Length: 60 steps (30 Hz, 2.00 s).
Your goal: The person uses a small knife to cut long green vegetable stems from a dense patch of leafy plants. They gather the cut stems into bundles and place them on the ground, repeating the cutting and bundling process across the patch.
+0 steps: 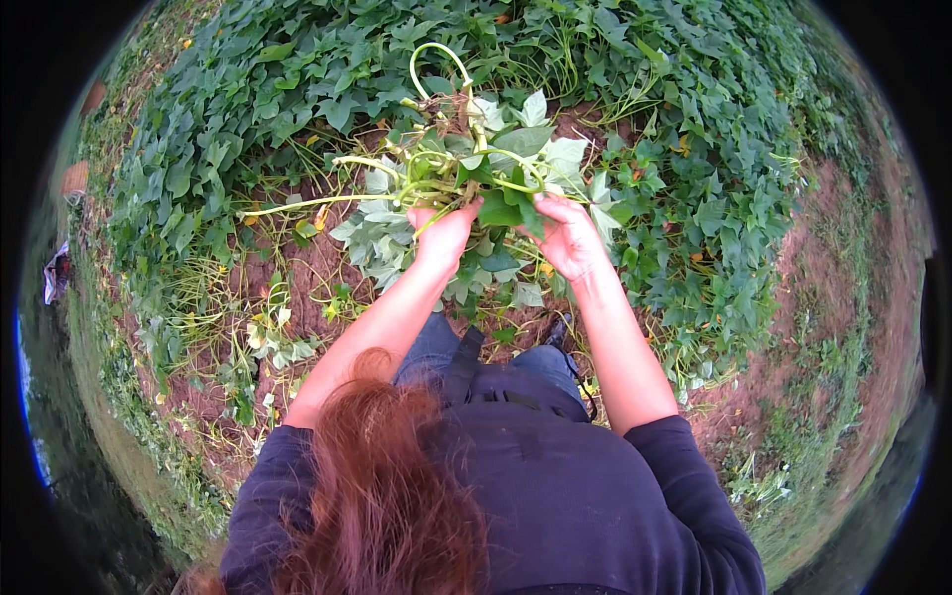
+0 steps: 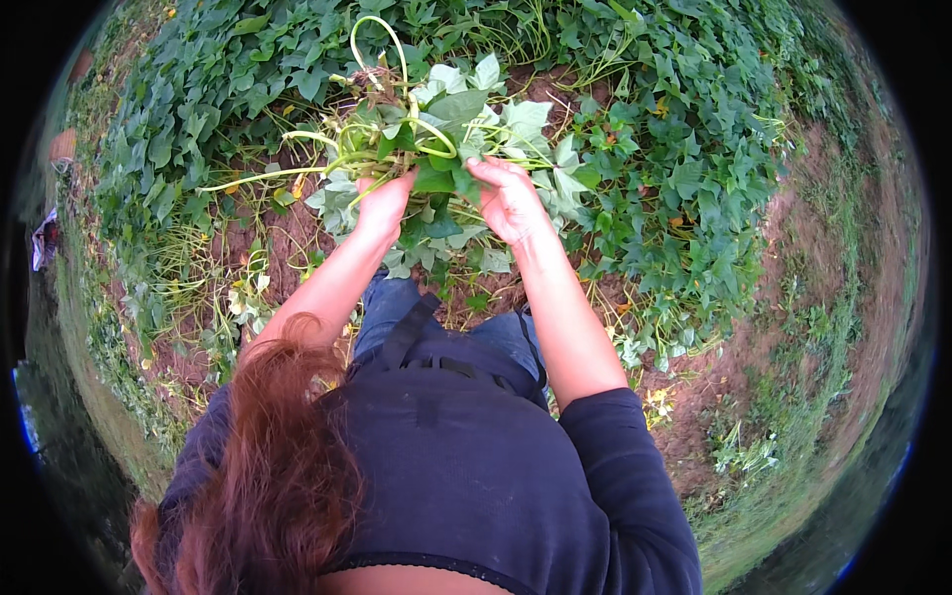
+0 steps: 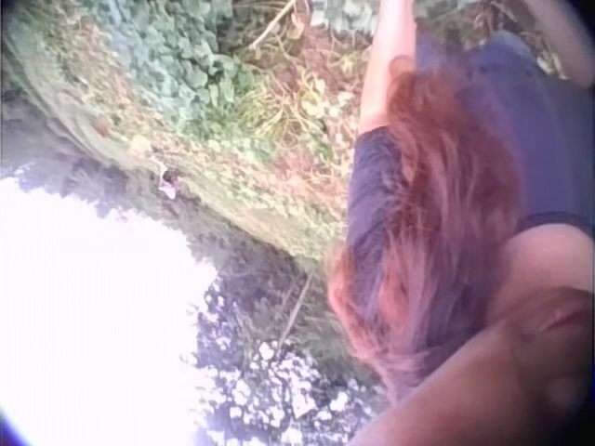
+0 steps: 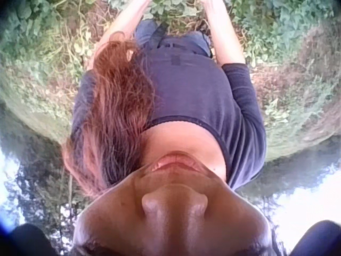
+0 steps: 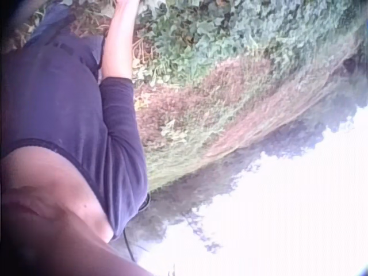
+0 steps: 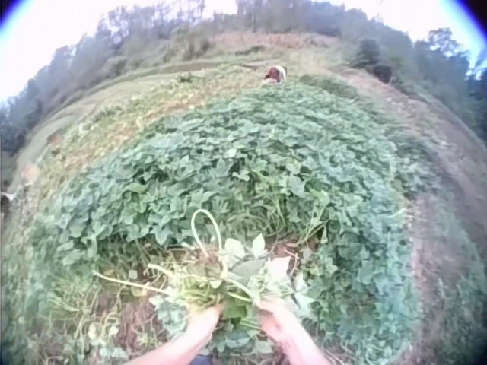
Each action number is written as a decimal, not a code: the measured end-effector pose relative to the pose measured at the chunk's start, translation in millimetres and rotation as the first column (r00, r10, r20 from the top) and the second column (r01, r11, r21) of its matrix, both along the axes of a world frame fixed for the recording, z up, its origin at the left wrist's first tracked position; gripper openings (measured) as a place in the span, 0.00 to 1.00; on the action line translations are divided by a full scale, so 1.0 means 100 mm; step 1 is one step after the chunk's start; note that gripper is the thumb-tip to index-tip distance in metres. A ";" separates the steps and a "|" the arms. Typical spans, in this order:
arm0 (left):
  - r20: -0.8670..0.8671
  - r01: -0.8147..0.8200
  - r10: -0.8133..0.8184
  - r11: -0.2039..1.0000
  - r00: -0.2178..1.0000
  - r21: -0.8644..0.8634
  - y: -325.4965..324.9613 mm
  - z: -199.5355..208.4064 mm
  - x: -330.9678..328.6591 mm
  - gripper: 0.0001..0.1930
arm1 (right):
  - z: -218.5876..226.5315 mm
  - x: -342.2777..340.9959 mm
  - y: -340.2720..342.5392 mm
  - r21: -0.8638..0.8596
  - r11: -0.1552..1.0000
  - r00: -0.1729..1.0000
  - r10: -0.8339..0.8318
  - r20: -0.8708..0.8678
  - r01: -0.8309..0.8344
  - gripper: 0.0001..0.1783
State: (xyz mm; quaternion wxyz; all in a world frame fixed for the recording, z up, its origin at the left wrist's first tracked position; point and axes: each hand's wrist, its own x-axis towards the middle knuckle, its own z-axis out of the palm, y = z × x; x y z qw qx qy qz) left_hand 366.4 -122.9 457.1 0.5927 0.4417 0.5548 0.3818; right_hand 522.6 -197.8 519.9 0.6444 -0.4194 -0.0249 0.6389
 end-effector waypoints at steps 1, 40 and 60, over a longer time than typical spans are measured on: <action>-0.031 -0.007 0.008 0.999 0.999 0.033 -0.04 0.02 0.02 0.24 | -0.05 -0.03 0.01 -0.045 0.998 0.993 0.049 0.111 -0.044 0.14; -0.512 0.352 -0.063 0.796 0.857 0.492 -0.64 -0.39 -0.10 0.33 | -0.77 0.01 -0.12 -0.497 0.852 0.878 0.356 0.320 -0.165 0.17; -0.364 0.072 -0.074 0.997 0.929 -0.017 -0.65 0.09 -0.52 0.38 | -0.67 -0.20 0.13 -0.569 0.719 0.704 0.638 0.312 -0.399 0.12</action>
